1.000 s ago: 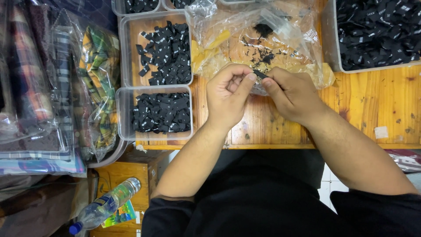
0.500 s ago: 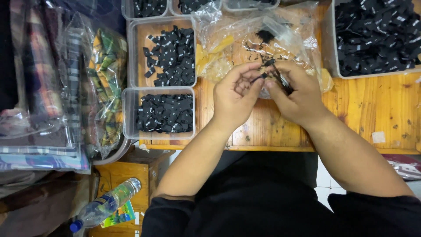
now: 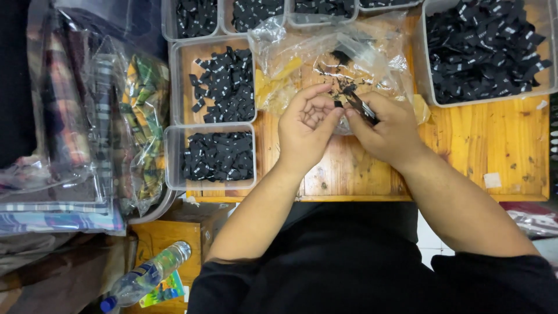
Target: Trimming excess threads from small black fabric labels using a pair of thread snips.
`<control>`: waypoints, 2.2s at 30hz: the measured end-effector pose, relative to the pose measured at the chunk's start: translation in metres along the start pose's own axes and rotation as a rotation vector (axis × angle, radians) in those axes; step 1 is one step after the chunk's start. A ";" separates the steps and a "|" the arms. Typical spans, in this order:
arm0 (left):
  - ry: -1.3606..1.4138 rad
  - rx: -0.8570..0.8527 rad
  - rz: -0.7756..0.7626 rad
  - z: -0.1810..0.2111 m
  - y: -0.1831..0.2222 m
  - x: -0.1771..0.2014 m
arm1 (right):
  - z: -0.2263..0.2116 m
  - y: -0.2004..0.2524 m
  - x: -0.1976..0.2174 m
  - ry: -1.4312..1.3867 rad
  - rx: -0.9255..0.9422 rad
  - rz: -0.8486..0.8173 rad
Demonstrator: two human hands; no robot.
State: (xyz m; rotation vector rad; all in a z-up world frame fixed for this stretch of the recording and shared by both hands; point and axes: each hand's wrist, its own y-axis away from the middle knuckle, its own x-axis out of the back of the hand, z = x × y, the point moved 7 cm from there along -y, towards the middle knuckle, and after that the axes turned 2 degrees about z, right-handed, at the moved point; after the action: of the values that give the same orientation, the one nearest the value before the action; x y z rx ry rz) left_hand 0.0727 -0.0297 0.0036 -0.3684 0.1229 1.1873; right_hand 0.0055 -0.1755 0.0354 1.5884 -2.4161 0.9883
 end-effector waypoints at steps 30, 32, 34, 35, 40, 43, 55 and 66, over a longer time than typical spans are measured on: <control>-0.251 -0.107 -0.050 0.006 0.001 -0.003 | 0.031 0.007 0.002 -0.177 -0.316 -0.045; -0.215 -0.106 -0.019 0.009 0.000 -0.003 | 0.027 0.007 0.002 -0.167 -0.311 -0.041; -0.178 -0.107 0.009 0.006 -0.001 -0.003 | 0.023 0.005 0.005 -0.156 -0.305 -0.033; -0.115 -0.077 0.016 0.002 0.000 -0.001 | 0.023 0.005 0.003 -0.175 -0.319 -0.039; 0.060 0.057 0.036 -0.022 0.003 0.012 | 0.024 0.000 -0.008 -0.110 -0.291 -0.122; 0.055 0.090 0.043 -0.016 0.002 0.009 | 0.019 0.004 -0.009 -0.060 -0.269 -0.176; 0.123 0.177 0.121 -0.019 0.006 0.011 | 0.037 0.022 -0.023 0.170 -0.311 -0.363; 0.258 0.233 0.167 -0.040 0.010 0.014 | 0.049 0.026 -0.031 0.263 -0.386 -0.465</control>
State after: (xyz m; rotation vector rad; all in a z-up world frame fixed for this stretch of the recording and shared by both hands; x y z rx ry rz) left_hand 0.0728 -0.0285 -0.0399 -0.3084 0.5206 1.2704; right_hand 0.0104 -0.1720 -0.0282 1.6385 -1.8039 0.5624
